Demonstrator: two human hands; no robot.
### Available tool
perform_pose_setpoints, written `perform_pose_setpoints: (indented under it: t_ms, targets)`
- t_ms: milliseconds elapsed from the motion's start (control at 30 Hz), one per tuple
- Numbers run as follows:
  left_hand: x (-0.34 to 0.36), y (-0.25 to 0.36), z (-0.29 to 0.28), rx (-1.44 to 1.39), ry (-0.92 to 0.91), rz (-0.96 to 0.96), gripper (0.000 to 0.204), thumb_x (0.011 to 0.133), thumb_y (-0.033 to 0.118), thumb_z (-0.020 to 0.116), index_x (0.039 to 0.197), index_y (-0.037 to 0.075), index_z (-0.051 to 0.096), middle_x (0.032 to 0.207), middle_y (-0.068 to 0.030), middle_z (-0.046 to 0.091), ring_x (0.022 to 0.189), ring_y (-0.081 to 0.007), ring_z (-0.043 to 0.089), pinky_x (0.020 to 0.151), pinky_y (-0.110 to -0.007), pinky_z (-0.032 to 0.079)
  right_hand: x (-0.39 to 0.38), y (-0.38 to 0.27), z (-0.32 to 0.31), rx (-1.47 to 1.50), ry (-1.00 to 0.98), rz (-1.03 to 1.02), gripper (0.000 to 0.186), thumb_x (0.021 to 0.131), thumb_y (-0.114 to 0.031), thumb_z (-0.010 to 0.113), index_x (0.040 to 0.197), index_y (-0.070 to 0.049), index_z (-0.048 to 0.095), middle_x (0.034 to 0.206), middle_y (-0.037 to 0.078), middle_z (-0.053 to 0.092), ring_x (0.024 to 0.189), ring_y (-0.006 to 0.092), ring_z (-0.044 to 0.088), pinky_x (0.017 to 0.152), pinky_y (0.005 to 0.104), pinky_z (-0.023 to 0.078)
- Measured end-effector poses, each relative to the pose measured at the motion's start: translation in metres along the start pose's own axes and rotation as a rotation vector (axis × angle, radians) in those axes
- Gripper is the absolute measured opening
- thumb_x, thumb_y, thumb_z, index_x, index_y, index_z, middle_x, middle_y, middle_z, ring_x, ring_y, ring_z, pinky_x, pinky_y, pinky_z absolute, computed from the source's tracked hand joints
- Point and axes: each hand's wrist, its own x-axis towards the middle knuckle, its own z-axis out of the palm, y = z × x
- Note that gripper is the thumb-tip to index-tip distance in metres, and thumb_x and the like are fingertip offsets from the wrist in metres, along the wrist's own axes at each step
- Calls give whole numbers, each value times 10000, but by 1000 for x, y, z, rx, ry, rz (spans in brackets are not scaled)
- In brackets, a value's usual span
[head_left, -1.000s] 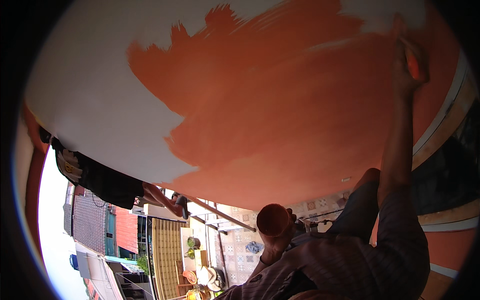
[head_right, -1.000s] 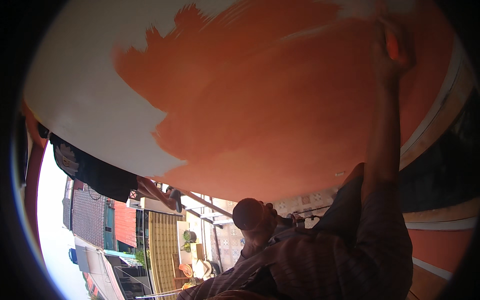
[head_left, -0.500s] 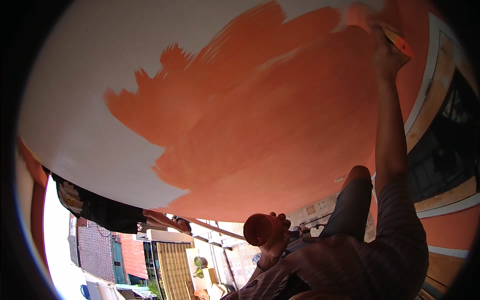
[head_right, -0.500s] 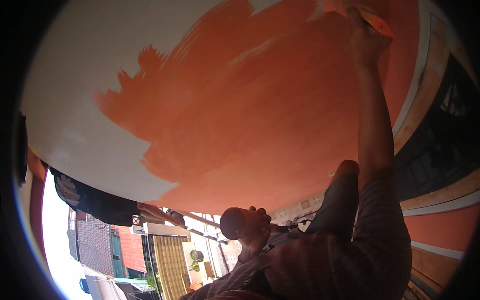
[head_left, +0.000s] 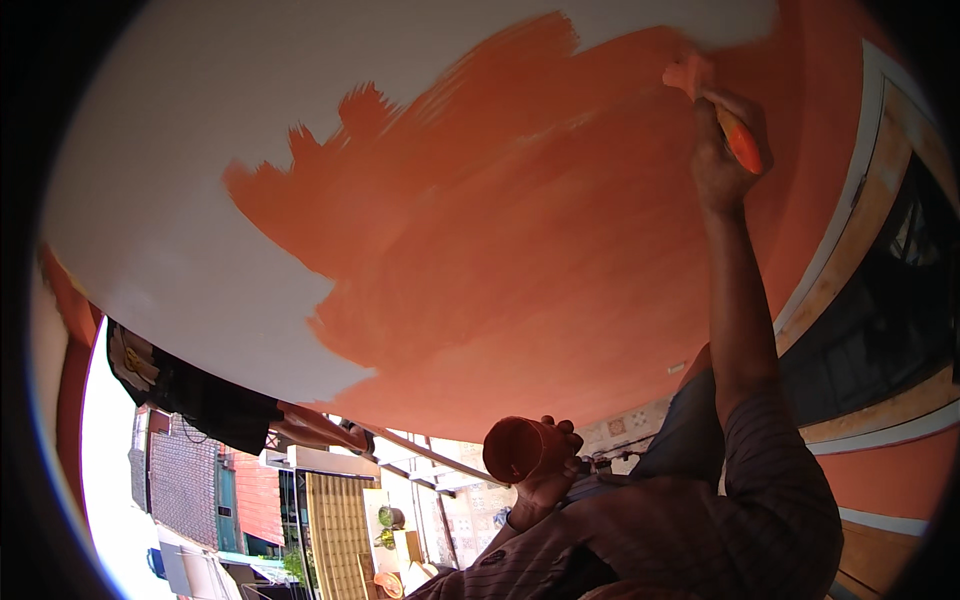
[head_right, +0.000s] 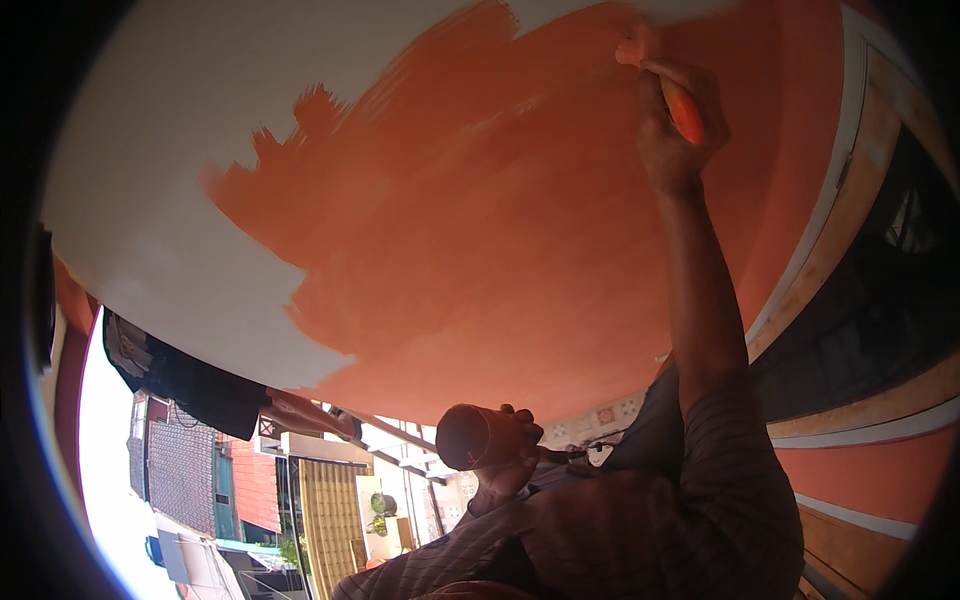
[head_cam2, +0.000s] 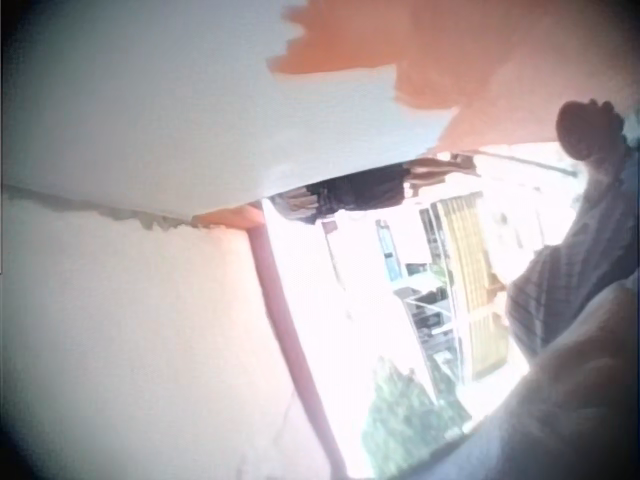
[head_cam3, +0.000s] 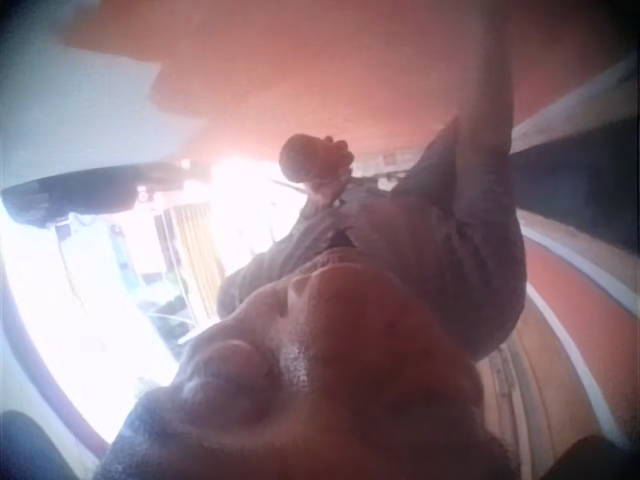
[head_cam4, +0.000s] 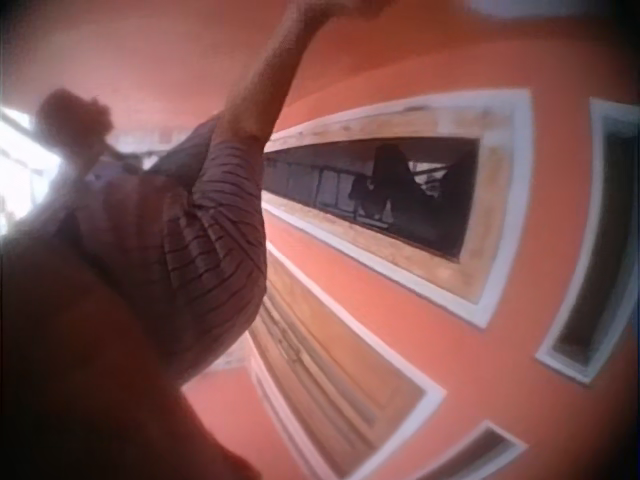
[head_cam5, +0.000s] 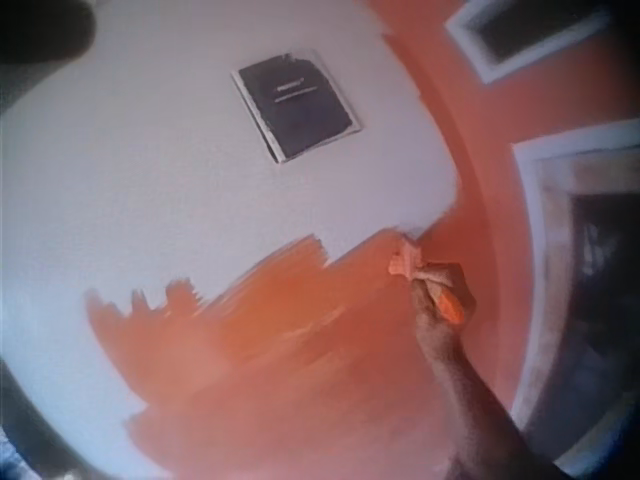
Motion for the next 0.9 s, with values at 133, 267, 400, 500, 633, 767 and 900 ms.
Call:
perform_pose_setpoints:
  t_ms: [133,267,400,500,633,767,900]
  targets:
    - [-8,8,-6,2,9,12,553,947,390,761,1377,75,613,1340,-126,556,1291,-305,518,948,-476,542,-38,-55,44,-188,-276,-143,278,849,100,741,1029,-111,718,1028,49,689,881,174,702,693,307,571]
    - [-6,17,-12,-19,-14,8,595,934,405,780,1393,72,601,1374,-148,552,1325,-326,516,980,-493,557,-87,-103,81,65,-618,-196,295,784,53,772,1000,-140,714,963,37,653,831,197,680,637,325,567]
    - [-11,23,-18,-30,-122,46,651,927,427,796,1429,73,582,1455,-196,545,1368,-358,515,1002,-521,578,-18,-40,71,103,-238,45,208,855,48,805,971,-109,732,881,39,690,755,200,682,643,304,560]
    - [-23,28,-23,-44,-97,81,645,933,458,779,1423,81,594,1459,-212,548,1364,-368,517,999,-523,578,33,-9,75,-63,-23,-167,205,881,35,785,989,-134,745,856,31,665,748,197,677,621,310,565]
    - [-29,37,-29,-34,-34,68,646,935,519,754,1417,112,614,1457,-229,559,1353,-391,518,994,-534,571,-11,-70,136,-533,-182,-461,219,882,12,799,1010,-159,748,859,20,614,762,188,668,571,305,546]
    - [-18,34,-31,-47,-35,20,634,951,551,709,1414,127,622,1463,-241,566,1345,-414,521,979,-559,567,-98,-160,218,-60,-411,-463,284,695,27,772,897,-141,665,885,24,564,740,171,617,580,288,531]
    - [-15,29,-26,-75,-33,19,642,968,555,674,1437,124,603,1469,-249,565,1349,-429,519,968,-578,570,-105,-186,241,331,-637,-321,291,718,62,794,914,-130,697,923,19,609,766,176,629,606,312,548]
